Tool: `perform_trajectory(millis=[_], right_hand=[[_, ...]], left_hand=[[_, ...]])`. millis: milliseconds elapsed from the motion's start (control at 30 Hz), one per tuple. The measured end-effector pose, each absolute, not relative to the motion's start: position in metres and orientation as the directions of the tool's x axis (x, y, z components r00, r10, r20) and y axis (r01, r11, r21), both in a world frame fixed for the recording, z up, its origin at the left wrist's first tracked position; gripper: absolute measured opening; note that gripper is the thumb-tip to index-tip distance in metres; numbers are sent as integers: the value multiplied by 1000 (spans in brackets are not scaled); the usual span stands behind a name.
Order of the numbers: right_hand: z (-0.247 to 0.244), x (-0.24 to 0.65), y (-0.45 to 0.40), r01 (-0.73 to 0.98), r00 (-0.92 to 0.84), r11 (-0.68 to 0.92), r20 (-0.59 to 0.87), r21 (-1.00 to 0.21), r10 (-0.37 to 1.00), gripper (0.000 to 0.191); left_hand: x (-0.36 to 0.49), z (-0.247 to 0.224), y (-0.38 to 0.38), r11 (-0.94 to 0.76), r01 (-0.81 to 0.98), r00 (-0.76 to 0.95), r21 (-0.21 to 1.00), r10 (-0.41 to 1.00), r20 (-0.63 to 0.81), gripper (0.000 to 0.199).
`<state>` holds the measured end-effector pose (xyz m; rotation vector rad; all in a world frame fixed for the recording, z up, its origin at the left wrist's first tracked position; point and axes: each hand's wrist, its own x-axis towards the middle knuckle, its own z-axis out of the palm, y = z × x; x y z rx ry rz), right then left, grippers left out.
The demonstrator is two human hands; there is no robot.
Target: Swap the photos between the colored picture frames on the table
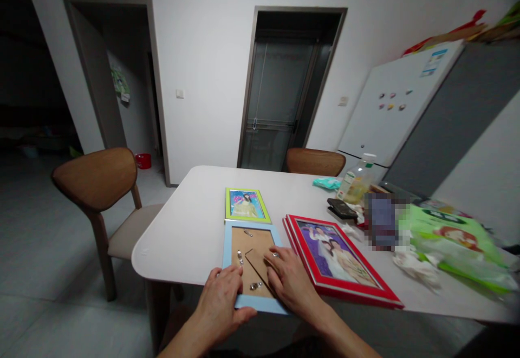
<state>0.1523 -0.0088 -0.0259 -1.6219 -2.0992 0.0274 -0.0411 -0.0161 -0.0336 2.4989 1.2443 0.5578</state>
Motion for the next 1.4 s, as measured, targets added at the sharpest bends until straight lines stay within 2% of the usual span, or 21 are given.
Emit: perform_trajectory(millis=[100,200,667,800,900,1000,1100,1233,1333,1400], right_hand=[[-23,140,-29,841,-315,421,326,-339,891,24],[-21,133,-39,808,-381,466,286,-360,880,23],[-23,137,-33,781,-400,485,281,-393,872,21],[-23,123,-3,804,-306,415,302,-426,903,25],[-26,109,20,851,-266,365,290,-377,919,24],[-31,100,31,860,-323,396,258,-321,910,27],[-35,99,32,831,-389,471,295,-296,873,28],[-36,102,30,773,-522,588,286,-239,803,22],[-32,105,34,756,-533,591,259,-280,805,20],[-30,108,43,785,-442,514,268,-345,856,20]], left_hand=[[-41,-36,-16,-581,696,550,422,809,206,32],[-40,-38,-15,-593,685,554,423,801,224,28],[-42,-37,-15,-590,678,545,438,804,240,33],[-42,-40,-15,-581,677,535,451,810,240,34],[-42,-41,-16,-581,671,530,461,810,250,35],[-41,-40,-16,-581,667,524,468,811,260,37],[-41,-38,-15,-581,660,518,477,811,272,42],[-43,-37,-17,-584,637,510,503,809,293,34],[-44,-41,-19,-581,634,504,510,811,298,36],[-45,-44,-20,-578,643,500,503,814,296,39]])
